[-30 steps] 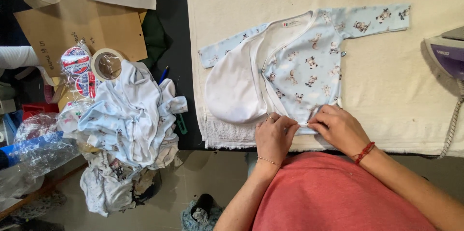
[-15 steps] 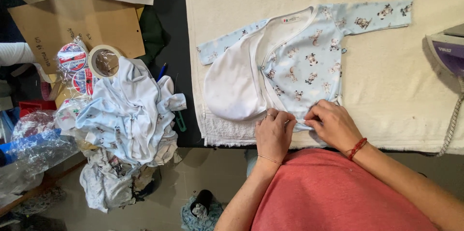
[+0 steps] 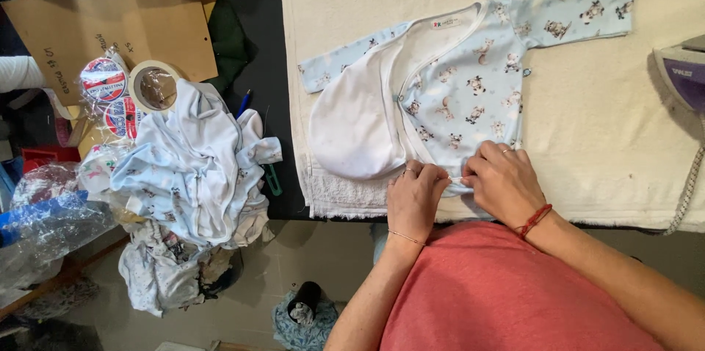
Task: Ironing and folding a baby onesie on a padded workstation
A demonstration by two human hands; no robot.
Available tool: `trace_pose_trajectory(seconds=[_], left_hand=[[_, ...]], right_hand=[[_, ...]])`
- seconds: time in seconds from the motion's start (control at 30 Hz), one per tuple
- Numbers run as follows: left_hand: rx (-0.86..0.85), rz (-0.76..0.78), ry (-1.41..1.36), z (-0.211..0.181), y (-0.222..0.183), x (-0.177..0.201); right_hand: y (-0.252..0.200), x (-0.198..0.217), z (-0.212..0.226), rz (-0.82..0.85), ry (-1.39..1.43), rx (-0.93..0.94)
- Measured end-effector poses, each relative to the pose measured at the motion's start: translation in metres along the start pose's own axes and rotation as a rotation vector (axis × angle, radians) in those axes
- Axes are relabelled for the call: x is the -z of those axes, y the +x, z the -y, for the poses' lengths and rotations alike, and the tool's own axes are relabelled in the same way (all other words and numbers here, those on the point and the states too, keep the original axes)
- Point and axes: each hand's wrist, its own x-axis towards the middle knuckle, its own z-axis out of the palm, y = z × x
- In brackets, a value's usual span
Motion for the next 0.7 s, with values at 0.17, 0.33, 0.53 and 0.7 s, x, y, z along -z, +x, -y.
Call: trace_pose_trajectory(seconds=[0.17,0.33,0.53,0.7], left_hand=[[0.004,0.000,0.046,0.004,0.000,-0.006],[0.022,0.024,0.002,0.000,0.003,-0.001],[0.034,0.056,-0.016,0.005,0.006,-0.001],[-0.040,-0.042,0.070,0.000,-0.001,-0.030]], right_hand=[[0.001,0.003,0.002,0.001,-0.006,0.064],[0.003,-0.002,0.000,0.035,0.102,-0.014],[0.008,0.002,0.005,0.004,0.137,-0.071],[0.009,-0.054,-0.020,0.023,0.077,-0.182]])
